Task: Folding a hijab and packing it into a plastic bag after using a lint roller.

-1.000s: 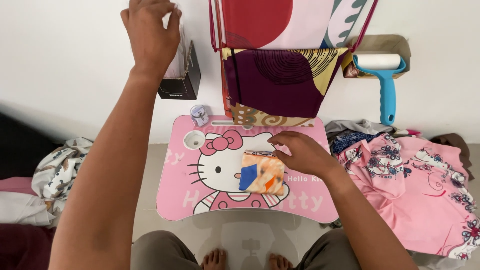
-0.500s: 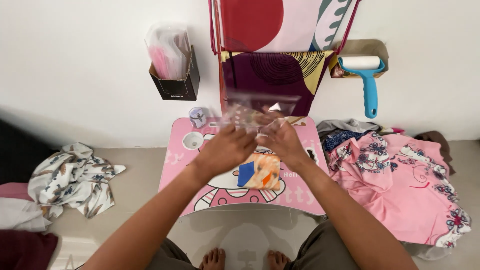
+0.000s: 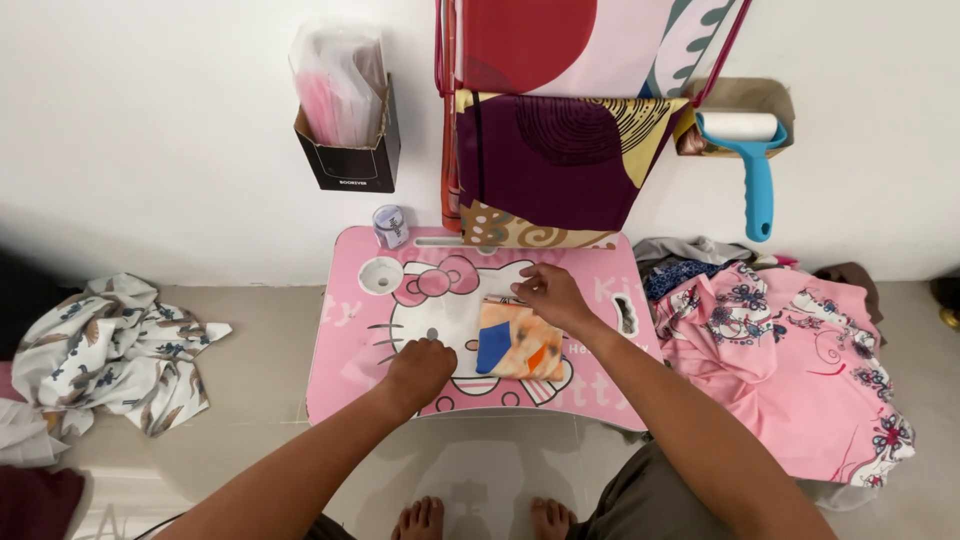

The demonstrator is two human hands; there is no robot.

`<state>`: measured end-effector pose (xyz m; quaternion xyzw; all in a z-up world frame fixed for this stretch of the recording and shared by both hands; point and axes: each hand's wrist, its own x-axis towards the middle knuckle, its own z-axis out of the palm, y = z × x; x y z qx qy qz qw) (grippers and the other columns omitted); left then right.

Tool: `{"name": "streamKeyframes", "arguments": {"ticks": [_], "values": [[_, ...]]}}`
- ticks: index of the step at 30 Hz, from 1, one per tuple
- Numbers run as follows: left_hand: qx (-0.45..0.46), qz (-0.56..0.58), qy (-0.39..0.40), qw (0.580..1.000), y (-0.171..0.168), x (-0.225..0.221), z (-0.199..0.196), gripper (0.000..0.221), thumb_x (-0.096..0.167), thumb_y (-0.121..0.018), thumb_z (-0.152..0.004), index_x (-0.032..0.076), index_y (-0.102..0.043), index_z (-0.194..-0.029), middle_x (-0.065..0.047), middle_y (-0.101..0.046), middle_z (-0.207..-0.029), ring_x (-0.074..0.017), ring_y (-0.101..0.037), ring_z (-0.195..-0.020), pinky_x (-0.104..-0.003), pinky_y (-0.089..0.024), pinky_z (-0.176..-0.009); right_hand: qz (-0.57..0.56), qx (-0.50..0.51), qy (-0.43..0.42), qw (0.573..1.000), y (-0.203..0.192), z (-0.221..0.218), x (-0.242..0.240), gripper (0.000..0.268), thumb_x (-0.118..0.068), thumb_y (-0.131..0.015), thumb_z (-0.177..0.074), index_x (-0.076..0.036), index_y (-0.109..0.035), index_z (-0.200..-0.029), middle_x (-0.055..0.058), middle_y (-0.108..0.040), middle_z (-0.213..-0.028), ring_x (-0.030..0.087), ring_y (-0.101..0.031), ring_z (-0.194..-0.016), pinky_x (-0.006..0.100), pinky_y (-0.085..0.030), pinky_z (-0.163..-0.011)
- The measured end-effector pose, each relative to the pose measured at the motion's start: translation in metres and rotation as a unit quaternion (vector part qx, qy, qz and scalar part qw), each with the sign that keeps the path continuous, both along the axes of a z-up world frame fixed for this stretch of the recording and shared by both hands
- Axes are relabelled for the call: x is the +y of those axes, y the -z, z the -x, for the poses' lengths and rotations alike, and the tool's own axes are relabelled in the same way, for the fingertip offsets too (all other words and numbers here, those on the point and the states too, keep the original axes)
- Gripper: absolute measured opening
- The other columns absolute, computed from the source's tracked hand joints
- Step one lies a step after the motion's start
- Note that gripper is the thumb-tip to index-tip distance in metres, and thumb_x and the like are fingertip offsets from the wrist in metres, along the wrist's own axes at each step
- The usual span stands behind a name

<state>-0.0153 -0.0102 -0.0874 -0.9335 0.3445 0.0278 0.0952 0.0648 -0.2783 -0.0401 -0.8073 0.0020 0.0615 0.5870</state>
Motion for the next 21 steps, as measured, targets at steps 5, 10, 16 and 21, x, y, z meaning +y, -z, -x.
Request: {"name": "streamKeyframes", "arguments": {"ticks": [5, 10, 16, 21], "values": [[0.125, 0.047, -0.040, 0.990, -0.020, 0.004, -0.004, 0.010, 0.013, -0.069, -0.089, 0.003, -0.069, -0.089, -0.016, -0.067, -0.085, -0.0259, -0.070, -0.071, -0.035, -0.058, -0.057, 0.319, -0.200, -0.175, 0.910, -0.010, 0.005, -0.002, 0.039, -0.018, -0.073, -0.087, -0.007, -0.068, -0.124, 0.015, -0.069, -0.119, 0.035, -0.064, -0.112, 0.045, -0.055, -0.092], [0.318, 0.126, -0.190, 0.920, -0.080, -0.008, 0.005, 0.072, 0.055, -0.050, -0.101, -0.012, -0.065, -0.123, -0.037, -0.043, -0.147, -0.0442, -0.067, -0.114, -0.053, -0.060, -0.083, 0.380, -0.190, -0.271, 0.864, -0.021, 0.026, 0.003, 0.030, -0.022, -0.068, -0.092, -0.014, -0.071, -0.120, 0.007, -0.061, -0.138, 0.029, -0.050, -0.132, 0.045, -0.046, -0.105], [0.333, 0.155, -0.213, 0.906, -0.074, -0.004, -0.007, 0.070, 0.048, -0.038, -0.106, -0.017, -0.059, -0.126, -0.038, -0.040, -0.147, -0.0508, -0.064, -0.116, -0.057, -0.058, -0.087, 0.357, -0.249, -0.265, 0.861, -0.012, 0.029, -0.028, 0.041, -0.021, -0.073, -0.086, -0.014, -0.067, -0.126, 0.010, -0.055, -0.145, 0.035, -0.047, -0.137, 0.050, -0.045, -0.106], [0.216, 0.158, -0.234, 0.935, -0.087, 0.013, -0.064, 0.046, 0.025, -0.070, -0.094, -0.012, -0.058, -0.119, -0.027, -0.068, -0.107, -0.0484, -0.071, -0.101, -0.062, -0.058, -0.081, 0.310, -0.316, -0.208, 0.872, 0.000, 0.021, -0.063, 0.041, -0.019, -0.077, -0.081, -0.014, -0.071, -0.121, 0.013, -0.062, -0.137, 0.040, -0.056, -0.128, 0.050, -0.049, -0.103]]}}
